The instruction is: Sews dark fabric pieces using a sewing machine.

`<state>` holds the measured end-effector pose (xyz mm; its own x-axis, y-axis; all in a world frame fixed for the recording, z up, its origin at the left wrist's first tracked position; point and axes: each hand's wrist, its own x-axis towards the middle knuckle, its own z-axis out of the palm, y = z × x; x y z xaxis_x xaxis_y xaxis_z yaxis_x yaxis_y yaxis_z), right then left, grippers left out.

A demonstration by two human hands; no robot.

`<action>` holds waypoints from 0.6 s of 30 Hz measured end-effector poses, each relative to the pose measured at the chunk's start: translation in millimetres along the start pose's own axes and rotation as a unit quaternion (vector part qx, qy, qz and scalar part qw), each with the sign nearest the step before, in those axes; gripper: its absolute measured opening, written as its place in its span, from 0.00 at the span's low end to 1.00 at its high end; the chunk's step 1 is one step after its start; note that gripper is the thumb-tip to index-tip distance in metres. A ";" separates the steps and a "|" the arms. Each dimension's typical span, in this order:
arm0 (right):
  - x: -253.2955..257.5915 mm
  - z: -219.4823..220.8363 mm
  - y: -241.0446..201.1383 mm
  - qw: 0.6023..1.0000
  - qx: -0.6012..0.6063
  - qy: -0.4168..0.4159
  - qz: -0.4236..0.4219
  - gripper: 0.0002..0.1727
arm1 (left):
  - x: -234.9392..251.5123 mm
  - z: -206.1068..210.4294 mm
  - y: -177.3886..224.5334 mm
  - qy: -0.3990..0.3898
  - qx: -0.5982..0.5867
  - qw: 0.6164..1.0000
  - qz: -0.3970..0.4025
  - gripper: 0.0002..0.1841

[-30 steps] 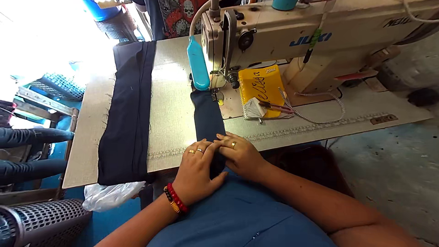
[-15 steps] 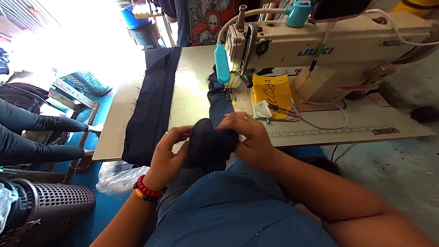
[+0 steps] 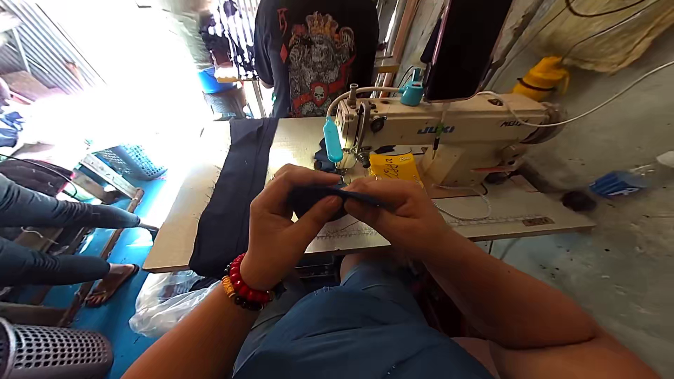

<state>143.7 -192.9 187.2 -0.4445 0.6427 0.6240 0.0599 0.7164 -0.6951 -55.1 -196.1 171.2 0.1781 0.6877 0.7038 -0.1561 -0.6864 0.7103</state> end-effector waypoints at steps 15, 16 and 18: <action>-0.2 -15.1 -4.7 0.993 -0.072 0.091 0.014 0.04 | 10.7 -1.0 6.5 -0.042 0.189 0.981 0.013 0.16; -0.1 -14.5 -3.9 0.993 -0.078 0.088 0.013 0.04 | 12.4 -1.6 7.9 -0.045 0.223 0.973 0.028 0.14; -0.1 -13.6 -2.8 0.993 -0.083 0.087 0.011 0.04 | 15.6 -2.4 10.7 -0.052 0.265 0.962 0.041 0.09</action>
<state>155.7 -191.3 193.9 -0.2817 0.6853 0.6716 0.2215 0.7275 -0.6494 -56.3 -192.1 189.8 0.2860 0.6176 0.7326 0.3377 -0.7805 0.5261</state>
